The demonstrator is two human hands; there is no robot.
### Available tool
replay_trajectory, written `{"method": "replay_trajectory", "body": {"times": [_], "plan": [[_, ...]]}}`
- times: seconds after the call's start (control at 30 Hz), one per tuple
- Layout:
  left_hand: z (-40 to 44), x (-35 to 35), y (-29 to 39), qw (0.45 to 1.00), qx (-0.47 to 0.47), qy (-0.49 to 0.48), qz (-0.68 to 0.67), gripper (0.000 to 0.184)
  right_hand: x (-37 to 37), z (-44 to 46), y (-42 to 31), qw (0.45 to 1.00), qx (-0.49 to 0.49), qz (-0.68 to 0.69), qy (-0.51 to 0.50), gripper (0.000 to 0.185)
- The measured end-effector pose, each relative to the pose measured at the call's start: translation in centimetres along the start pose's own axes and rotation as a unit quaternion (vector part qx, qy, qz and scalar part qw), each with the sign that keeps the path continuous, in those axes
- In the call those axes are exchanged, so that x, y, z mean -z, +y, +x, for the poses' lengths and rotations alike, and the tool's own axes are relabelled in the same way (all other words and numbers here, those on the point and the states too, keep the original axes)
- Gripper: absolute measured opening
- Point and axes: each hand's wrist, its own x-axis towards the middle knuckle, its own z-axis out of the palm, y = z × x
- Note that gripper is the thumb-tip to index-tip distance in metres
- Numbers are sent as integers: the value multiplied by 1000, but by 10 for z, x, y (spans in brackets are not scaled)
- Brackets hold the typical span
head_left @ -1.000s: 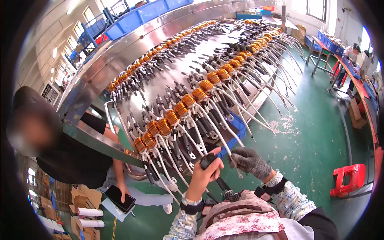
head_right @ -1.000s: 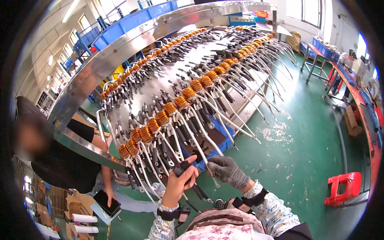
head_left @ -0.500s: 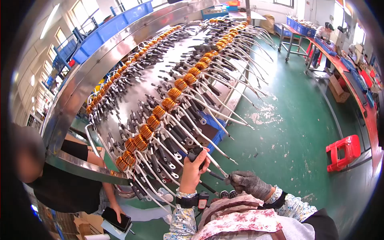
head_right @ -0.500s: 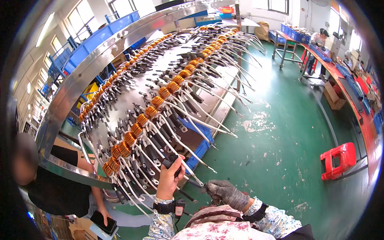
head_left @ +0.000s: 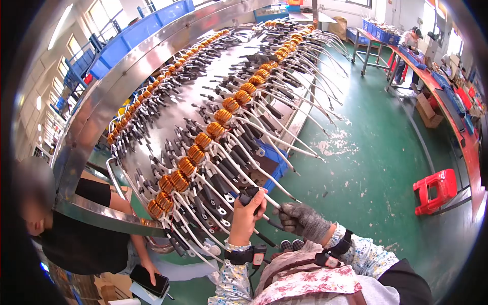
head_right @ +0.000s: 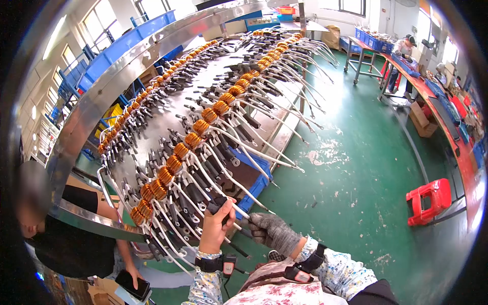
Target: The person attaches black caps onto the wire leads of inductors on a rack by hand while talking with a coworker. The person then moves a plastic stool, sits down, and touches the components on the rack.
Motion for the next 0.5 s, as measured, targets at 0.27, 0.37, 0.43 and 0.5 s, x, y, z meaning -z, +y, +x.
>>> {"method": "replay_trajectory", "body": {"times": [0.27,0.37,0.43,0.5], "plan": [[4,8,-10,998,46,-44,-21,26,-12,-24,3,999,-13,-33,27,38],[8,9,-4,998,36,-50,-34,26,-10,-2,0,1000,10,13,-5,33],[7,7,6,998,30,-59,-13,26,-6,4,-4,995,-23,45,-82,32],[5,4,11,997,31,-67,18,24,-11,-8,-7,997,-26,19,-76,34]]}}
